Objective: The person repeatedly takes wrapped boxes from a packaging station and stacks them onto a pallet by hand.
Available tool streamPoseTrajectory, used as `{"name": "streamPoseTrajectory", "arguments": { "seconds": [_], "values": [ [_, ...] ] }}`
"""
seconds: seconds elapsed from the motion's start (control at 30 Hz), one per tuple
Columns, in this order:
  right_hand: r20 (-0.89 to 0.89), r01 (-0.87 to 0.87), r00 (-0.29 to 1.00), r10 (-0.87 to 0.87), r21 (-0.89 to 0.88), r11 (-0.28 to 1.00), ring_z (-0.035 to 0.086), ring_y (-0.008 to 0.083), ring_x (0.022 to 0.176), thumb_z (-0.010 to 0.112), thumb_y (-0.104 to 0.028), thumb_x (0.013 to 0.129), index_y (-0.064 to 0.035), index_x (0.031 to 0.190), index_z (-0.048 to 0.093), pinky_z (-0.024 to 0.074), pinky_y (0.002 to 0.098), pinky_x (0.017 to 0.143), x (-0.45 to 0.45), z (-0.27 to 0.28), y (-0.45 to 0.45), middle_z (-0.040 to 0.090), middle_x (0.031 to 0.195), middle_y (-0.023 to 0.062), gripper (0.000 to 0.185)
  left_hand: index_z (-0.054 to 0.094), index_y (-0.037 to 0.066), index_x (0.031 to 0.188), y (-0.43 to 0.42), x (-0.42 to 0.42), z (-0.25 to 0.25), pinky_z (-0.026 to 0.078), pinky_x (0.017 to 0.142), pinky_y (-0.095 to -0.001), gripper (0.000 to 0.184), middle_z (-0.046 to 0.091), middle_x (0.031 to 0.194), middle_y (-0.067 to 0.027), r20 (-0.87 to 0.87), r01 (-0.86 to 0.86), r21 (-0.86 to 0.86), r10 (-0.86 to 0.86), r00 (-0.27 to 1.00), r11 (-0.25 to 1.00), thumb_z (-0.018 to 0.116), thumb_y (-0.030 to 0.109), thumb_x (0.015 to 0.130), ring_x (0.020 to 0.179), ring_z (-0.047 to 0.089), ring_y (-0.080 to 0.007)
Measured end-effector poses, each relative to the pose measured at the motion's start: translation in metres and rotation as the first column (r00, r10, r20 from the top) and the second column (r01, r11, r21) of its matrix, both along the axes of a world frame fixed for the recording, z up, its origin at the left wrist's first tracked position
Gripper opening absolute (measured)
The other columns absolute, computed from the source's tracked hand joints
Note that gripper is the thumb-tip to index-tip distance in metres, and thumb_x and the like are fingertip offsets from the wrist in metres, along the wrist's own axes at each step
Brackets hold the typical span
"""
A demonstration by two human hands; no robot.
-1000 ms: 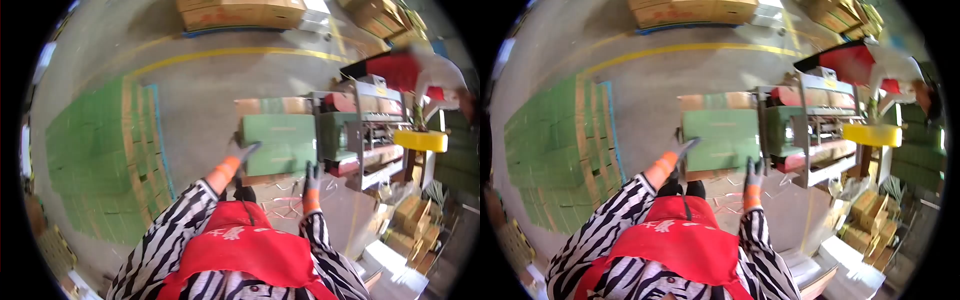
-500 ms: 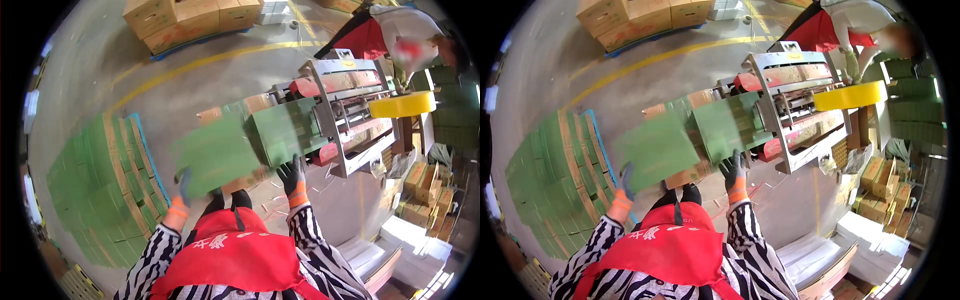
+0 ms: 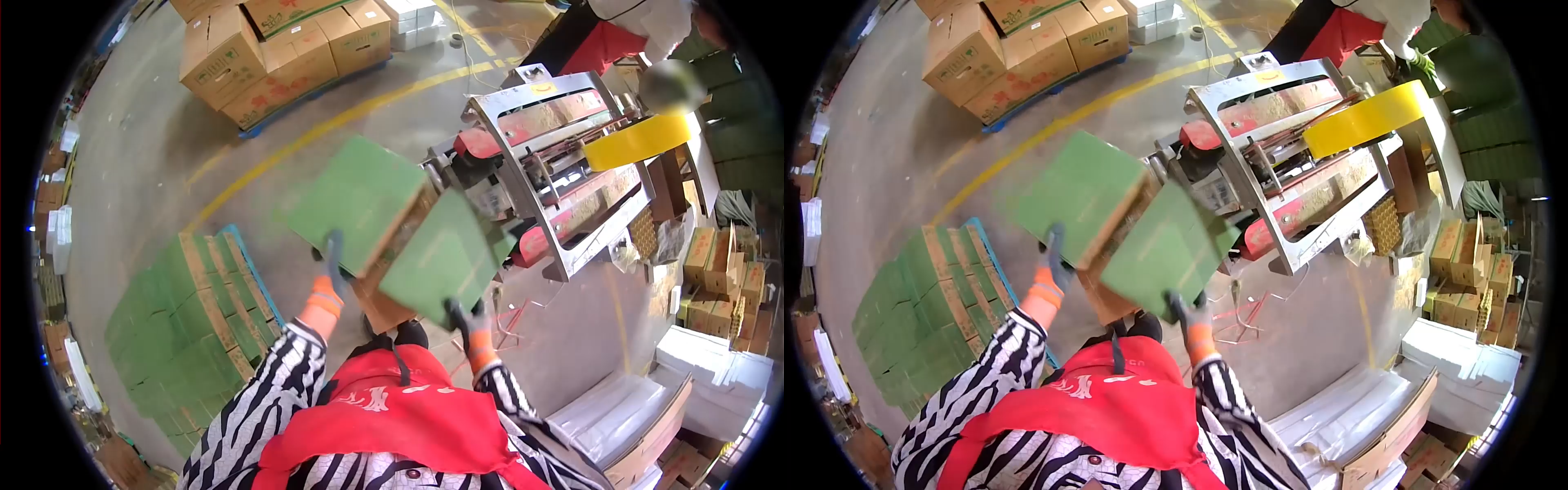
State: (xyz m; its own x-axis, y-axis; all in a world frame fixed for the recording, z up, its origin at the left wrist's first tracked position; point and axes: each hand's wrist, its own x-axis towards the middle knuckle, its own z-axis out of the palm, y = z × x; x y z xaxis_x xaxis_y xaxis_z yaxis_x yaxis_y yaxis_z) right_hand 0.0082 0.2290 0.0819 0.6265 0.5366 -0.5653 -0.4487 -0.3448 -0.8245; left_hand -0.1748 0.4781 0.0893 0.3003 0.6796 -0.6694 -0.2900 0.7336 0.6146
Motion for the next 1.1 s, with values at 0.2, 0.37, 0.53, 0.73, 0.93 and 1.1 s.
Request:
{"name": "streamPoseTrajectory", "arguments": {
  "seconds": [0.2, 0.37, 0.53, 0.73, 0.93, 1.1],
  "values": [
    [-0.106, 0.213, 0.971, -0.212, -0.008, 0.977, 0.057, 0.0155, 0.099, 0.064, -0.010, 0.084, -0.0065, 0.131, 0.040, 0.0493, 0.0297, 0.084, -0.021, -0.006, -0.063, 0.058, 0.109, 0.0062, 0.053, 0.043, 0.017, 0.135, -0.120, -0.066, -0.084, 0.046, 0.088, -0.0314, 0.050, 0.053, 0.124, 0.0024, -0.241, 0.199, -0.154, -0.232, 0.942, 0.968, 0.058, 0.034, 0.091, 0.105, 0.053, -0.0139],
    [-0.086, 0.174, 0.981, -0.173, 0.005, 0.985, 0.056, 0.0150, 0.098, 0.065, -0.017, 0.086, -0.0055, 0.130, 0.042, 0.0468, 0.0291, 0.084, 0.002, 0.022, -0.041, 0.057, 0.112, 0.0053, 0.051, 0.040, 0.013, 0.136, -0.066, -0.114, -0.045, 0.040, 0.096, -0.0345, 0.049, 0.047, 0.133, -0.0025, -0.449, 0.127, -0.193, -0.202, 0.870, 0.973, 0.055, 0.029, 0.092, 0.111, 0.049, -0.0164],
    [-0.019, 0.138, 0.990, -0.141, -0.132, 0.982, 0.054, 0.0152, 0.101, 0.062, -0.021, 0.089, -0.0054, 0.129, 0.046, 0.0451, 0.0282, 0.086, 0.009, 0.010, -0.034, 0.057, 0.114, 0.0069, 0.046, 0.031, 0.005, 0.141, 0.011, -0.147, -0.094, 0.044, 0.092, -0.0313, 0.069, 0.057, 0.121, -0.0118, -0.457, 0.679, 0.121, -0.566, 0.686, 0.725, 0.064, 0.030, 0.085, 0.108, 0.055, -0.0214],
    [0.103, -0.210, 0.975, 0.199, 0.106, 0.972, 0.059, 0.0196, 0.096, 0.065, -0.013, 0.085, -0.0001, 0.131, 0.041, 0.0498, 0.0312, 0.083, 0.020, 0.042, 0.047, 0.059, 0.112, 0.0113, 0.053, 0.031, 0.004, 0.140, -0.047, -0.189, -0.022, 0.044, 0.094, -0.0312, 0.066, 0.055, 0.124, -0.0100, -0.305, 0.246, 0.253, -0.164, 0.938, 0.936, 0.064, 0.011, 0.083, 0.113, 0.052, -0.0175],
    [0.166, -0.818, 0.575, 0.801, 0.140, 0.558, 0.057, 0.0228, 0.107, 0.060, -0.016, 0.089, 0.0009, 0.133, 0.040, 0.0470, 0.0337, 0.093, -0.068, 0.071, 0.325, 0.056, 0.120, 0.0111, 0.051, 0.035, 0.002, 0.137, -0.059, -0.290, 0.048, 0.041, 0.098, -0.0308, 0.058, 0.049, 0.129, -0.0085, -0.399, -0.237, 0.462, 0.439, 0.805, 0.855, 0.061, 0.006, 0.085, 0.116, 0.049, -0.0173],
    [0.305, -0.997, 0.058, 0.951, -0.021, 0.068, 0.053, 0.0127, 0.106, 0.062, -0.025, 0.088, -0.0004, 0.128, 0.049, 0.0411, 0.0266, 0.092, -0.285, 0.080, 0.545, 0.058, 0.119, 0.0057, 0.049, 0.038, 0.003, 0.134, -0.004, -0.379, 0.020, 0.042, 0.095, -0.0303, 0.052, 0.053, 0.125, -0.0093, -0.248, -0.687, 0.508, 0.852, 0.461, 0.519, 0.059, 0.005, 0.086, 0.111, 0.052, -0.0182]
  ]
}}
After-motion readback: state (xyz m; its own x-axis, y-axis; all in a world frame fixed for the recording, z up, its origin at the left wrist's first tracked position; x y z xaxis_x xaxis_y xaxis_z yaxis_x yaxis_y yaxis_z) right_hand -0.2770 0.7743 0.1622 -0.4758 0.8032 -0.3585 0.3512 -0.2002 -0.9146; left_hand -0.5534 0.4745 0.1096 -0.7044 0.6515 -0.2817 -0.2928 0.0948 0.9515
